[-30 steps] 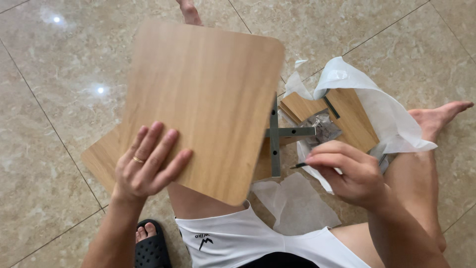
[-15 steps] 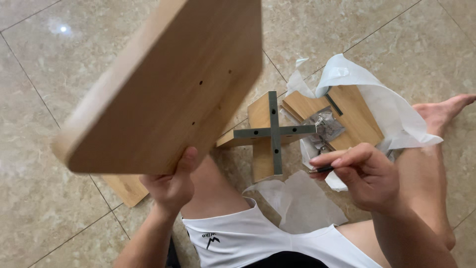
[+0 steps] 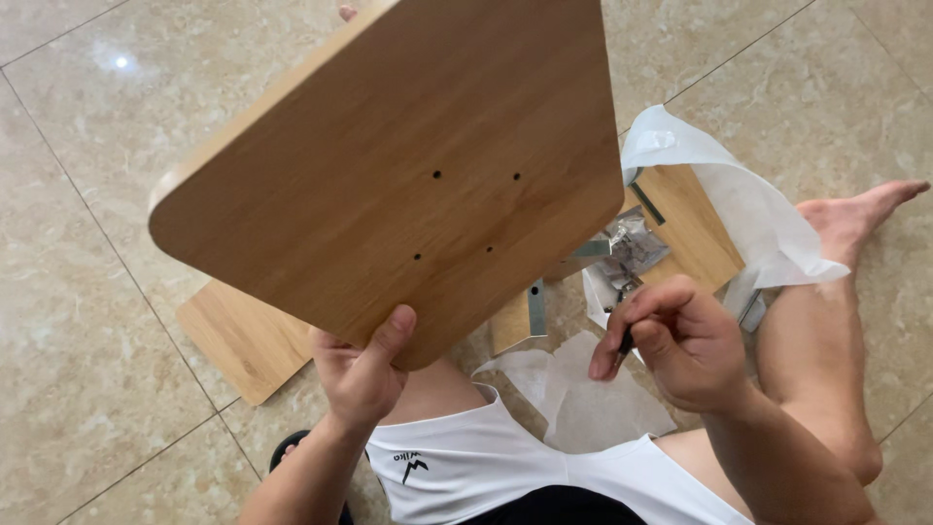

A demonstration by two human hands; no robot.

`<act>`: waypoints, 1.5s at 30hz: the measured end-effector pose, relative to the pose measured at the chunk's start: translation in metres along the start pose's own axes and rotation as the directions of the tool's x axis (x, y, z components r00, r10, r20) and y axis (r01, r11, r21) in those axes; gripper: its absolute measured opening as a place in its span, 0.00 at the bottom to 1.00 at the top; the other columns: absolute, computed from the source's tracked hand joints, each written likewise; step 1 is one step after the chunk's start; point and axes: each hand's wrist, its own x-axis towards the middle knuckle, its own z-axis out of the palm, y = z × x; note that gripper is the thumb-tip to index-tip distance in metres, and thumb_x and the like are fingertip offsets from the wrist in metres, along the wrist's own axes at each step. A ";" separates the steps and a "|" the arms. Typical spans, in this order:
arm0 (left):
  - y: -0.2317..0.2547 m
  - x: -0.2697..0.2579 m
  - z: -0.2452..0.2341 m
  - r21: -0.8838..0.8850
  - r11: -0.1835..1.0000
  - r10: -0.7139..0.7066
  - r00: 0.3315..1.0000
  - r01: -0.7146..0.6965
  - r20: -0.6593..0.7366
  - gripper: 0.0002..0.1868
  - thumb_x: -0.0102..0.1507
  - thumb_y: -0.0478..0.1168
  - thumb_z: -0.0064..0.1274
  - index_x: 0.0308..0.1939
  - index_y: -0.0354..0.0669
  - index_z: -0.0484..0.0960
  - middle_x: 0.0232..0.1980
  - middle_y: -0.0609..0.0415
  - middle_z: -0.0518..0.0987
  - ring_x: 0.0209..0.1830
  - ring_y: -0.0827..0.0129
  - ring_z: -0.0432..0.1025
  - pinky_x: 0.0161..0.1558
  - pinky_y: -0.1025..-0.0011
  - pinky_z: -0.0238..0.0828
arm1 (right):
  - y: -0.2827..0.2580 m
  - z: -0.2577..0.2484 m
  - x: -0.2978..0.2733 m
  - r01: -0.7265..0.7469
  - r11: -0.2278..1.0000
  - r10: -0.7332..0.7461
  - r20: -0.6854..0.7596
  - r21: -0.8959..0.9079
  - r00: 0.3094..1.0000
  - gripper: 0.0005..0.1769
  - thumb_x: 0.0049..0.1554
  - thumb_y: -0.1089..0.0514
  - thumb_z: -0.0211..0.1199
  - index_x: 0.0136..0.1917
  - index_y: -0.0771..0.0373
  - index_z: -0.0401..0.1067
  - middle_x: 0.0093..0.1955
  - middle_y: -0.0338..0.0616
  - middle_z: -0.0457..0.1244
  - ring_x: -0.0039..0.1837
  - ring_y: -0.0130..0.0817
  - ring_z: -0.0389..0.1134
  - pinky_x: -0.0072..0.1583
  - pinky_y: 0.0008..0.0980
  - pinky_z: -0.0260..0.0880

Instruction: The person sits on the floor and assembles a small wooden stool. They align a wooden panel with a metal cross-frame, insert screws, and tighten them using a screwdriver.

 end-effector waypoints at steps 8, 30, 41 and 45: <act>-0.006 -0.005 0.010 0.094 0.995 -0.023 0.994 0.012 0.109 0.11 0.67 0.26 0.57 0.54 0.30 0.82 0.53 0.49 0.83 0.52 0.68 0.77 0.54 0.71 0.75 | -0.008 0.015 0.001 0.023 0.991 -0.018 0.041 -0.131 0.999 0.11 0.68 0.61 0.57 0.58 0.72 0.69 0.49 0.54 0.66 0.41 0.37 0.75 0.40 0.30 0.76; -0.049 -0.048 0.086 -0.367 0.664 -0.554 0.758 0.652 0.344 0.21 0.67 0.31 0.56 0.63 0.32 0.72 0.59 0.45 0.80 0.59 0.63 0.75 0.62 0.63 0.74 | -0.062 0.007 -0.092 0.038 0.781 -0.203 -0.195 -0.624 0.960 0.15 0.61 0.68 0.59 0.62 0.68 0.70 0.54 0.50 0.64 0.48 0.36 0.76 0.50 0.34 0.77; -0.085 -0.063 0.118 -0.396 0.514 -0.569 0.648 0.761 0.506 0.22 0.68 0.32 0.56 0.66 0.36 0.71 0.63 0.49 0.78 0.63 0.67 0.73 0.65 0.64 0.72 | -0.041 -0.047 -0.182 -0.122 0.694 -0.261 -0.405 -0.710 0.876 0.28 0.56 0.67 0.63 0.69 0.61 0.63 0.55 0.45 0.64 0.48 0.34 0.76 0.49 0.34 0.78; -0.090 -0.063 0.117 -0.367 0.531 -0.560 0.642 0.763 0.524 0.22 0.69 0.32 0.56 0.67 0.36 0.71 0.64 0.49 0.77 0.64 0.67 0.72 0.66 0.65 0.71 | -0.036 -0.058 -0.184 -0.024 0.811 -0.238 -0.368 -0.585 0.899 0.26 0.57 0.65 0.65 0.68 0.60 0.65 0.54 0.42 0.65 0.49 0.32 0.77 0.50 0.32 0.80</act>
